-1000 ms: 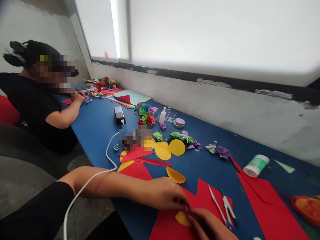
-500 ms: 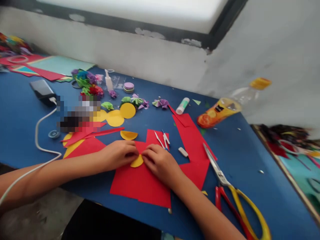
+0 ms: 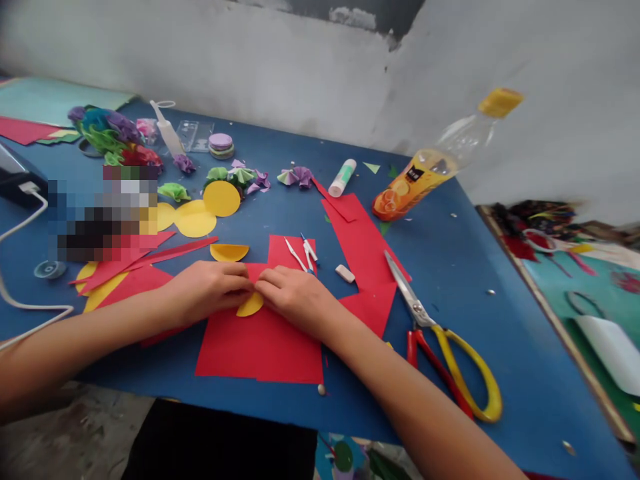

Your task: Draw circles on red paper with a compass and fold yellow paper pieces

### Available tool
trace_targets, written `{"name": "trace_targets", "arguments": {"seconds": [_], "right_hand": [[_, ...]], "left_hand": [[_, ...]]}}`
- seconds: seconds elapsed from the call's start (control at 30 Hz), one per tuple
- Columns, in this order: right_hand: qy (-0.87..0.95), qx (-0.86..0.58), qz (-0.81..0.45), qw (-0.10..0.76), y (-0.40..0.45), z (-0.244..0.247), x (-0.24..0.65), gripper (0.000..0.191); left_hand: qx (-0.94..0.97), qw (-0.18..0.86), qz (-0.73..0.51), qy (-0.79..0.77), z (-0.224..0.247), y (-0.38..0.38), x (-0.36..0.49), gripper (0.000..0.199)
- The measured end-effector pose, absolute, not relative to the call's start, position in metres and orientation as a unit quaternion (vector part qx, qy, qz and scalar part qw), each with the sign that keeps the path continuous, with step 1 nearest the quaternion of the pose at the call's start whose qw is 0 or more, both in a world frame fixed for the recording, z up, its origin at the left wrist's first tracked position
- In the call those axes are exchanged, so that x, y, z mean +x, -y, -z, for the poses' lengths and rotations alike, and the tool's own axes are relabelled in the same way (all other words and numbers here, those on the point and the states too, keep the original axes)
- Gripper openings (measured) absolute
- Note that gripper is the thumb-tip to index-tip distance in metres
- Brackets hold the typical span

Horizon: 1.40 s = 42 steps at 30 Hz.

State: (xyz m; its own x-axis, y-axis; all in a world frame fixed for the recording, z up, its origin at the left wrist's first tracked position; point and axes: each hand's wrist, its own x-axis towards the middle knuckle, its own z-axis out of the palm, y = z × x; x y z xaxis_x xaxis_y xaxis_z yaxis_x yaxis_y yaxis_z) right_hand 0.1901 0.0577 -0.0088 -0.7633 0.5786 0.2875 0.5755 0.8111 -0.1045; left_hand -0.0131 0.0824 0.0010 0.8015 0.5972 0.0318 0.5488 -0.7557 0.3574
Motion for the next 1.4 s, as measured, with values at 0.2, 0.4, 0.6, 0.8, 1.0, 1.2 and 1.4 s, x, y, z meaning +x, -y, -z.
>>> {"name": "trace_targets", "arguments": {"seconds": [0.2,0.4,0.6,0.8,1.0,1.2,1.4], "right_hand": [[0.956,-0.255,0.026,0.142,-0.060,0.004,0.194,0.030],[0.963,-0.238,0.019,0.125,-0.059,-0.005,0.199,0.030],[0.960,-0.249,-0.021,0.122,-0.059,-0.008,0.207,0.027],[0.910,-0.332,-0.140,0.207,-0.058,0.000,0.210,0.017],[0.901,-0.357,-0.120,0.214,-0.056,0.007,0.198,0.015],[0.924,-0.328,-0.001,0.196,-0.052,0.002,0.191,0.023],[0.925,-0.298,0.103,0.211,-0.045,-0.003,0.190,0.019]], "left_hand": [[0.971,0.082,-0.036,-0.222,-0.008,-0.086,-0.020,0.022],[0.975,0.090,-0.027,-0.199,-0.009,-0.088,-0.029,0.019],[0.964,0.139,-0.008,-0.229,-0.010,-0.089,-0.033,0.024],[0.961,0.131,-0.025,-0.240,-0.008,-0.086,-0.030,0.022],[0.946,0.145,-0.019,-0.290,-0.011,-0.081,-0.026,0.034],[0.918,0.217,-0.091,-0.319,-0.006,-0.079,-0.021,0.016],[0.869,0.319,-0.144,-0.350,-0.012,-0.076,-0.019,0.015]]}}
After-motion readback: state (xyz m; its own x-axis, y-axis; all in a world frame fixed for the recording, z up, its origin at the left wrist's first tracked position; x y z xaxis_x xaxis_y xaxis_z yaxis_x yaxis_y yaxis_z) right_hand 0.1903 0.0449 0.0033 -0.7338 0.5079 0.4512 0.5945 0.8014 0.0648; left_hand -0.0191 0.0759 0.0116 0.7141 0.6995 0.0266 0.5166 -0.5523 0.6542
